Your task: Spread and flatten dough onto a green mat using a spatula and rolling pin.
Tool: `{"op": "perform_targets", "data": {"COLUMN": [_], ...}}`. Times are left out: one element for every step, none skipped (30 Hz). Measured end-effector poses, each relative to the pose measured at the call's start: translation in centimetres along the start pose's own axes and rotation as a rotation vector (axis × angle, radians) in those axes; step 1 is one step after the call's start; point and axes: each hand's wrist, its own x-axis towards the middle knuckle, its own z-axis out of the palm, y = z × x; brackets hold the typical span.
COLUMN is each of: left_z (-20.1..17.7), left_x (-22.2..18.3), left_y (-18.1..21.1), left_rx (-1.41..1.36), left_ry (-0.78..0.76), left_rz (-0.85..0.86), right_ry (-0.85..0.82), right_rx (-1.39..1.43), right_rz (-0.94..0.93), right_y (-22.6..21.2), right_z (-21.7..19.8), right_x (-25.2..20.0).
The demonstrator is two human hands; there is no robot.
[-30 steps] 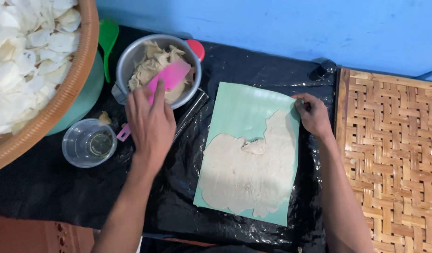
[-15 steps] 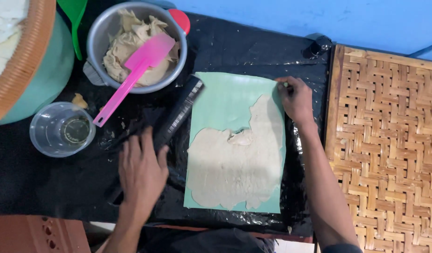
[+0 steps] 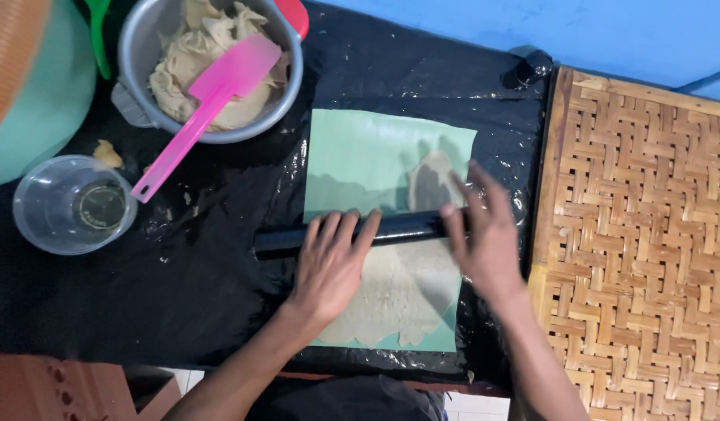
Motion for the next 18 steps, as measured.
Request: {"op": "perform_targets", "data": {"left_z": [0.5,0.9,1.3,1.0,0.6,0.3,0.5,0.8,1.1,1.3,1.5,1.6,2.0,2.4,2.8,2.9,3.1,3.2], "left_x": [0.0,0.0,0.1,0.0,-0.1,-0.2,-0.3,-0.3,-0.2,0.3,0.8,1.1,2.0,2.9,3.8,4.6,5.3,6.2], "left_y": [0.2,0.4,0.5,0.7,0.8,1.0,1.1,1.1,1.2,1.0,0.8,0.7,0.2,-0.2,-0.7,-1.2,-1.8,-2.4], "left_rx": [-0.003,0.028,0.059,0.06,0.084,0.107,0.107,0.042,-0.024,-0.022,0.031,0.085,0.088,0.093,0.098,0.1,0.13,0.163], "left_ry": [-0.005,-0.024,-0.043,-0.05,-0.013,0.021,0.01,0.043,0.077,0.074,0.045,0.017,0.014,-0.017,-0.047,-0.049,-0.05,-0.046], "left_rz": [0.002,-0.012,-0.027,-0.03,-0.002,0.026,0.022,0.026,0.029,0.031,0.015,-0.005,-0.008,-0.043,-0.078,-0.074,-0.066,-0.059], "right_ry": [-0.003,-0.063,-0.124,-0.13,-0.158,-0.189,-0.197,-0.213,-0.23,-0.23,-0.233,-0.238,-0.239,-0.246,-0.252,-0.251,-0.276,-0.297], "right_rx": [-0.001,-0.056,-0.111,-0.105,-0.114,-0.121,-0.114,-0.118,-0.121,-0.119,-0.121,-0.121,-0.117,-0.141,-0.166,-0.165,-0.169,-0.173], "right_rz": [0.006,-0.02,-0.045,-0.042,-0.048,-0.053,-0.048,-0.039,-0.03,-0.027,-0.016,-0.008,-0.009,-0.002,0.006,0.01,0.033,0.055], "right_y": [-0.3,-0.6,-0.8,-0.7,-0.5,-0.5,-0.5,-0.4,-0.4,-0.1,0.1,0.2,0.6,1.0,1.4,1.6,1.9,2.1], "right_z": [0.1,0.4,0.6,0.8,1.1,1.2,1.4,1.5,1.6,1.8,2.0,2.3,2.8,3.2,3.6,3.9,4.1,4.3], "right_x": [-0.5,-1.0,-1.4,-1.5,-1.5,-1.6,-1.4,-1.2,-1.0,-0.5,0.0,0.3,0.9,1.5,2.0,2.9,3.8,4.8]}}
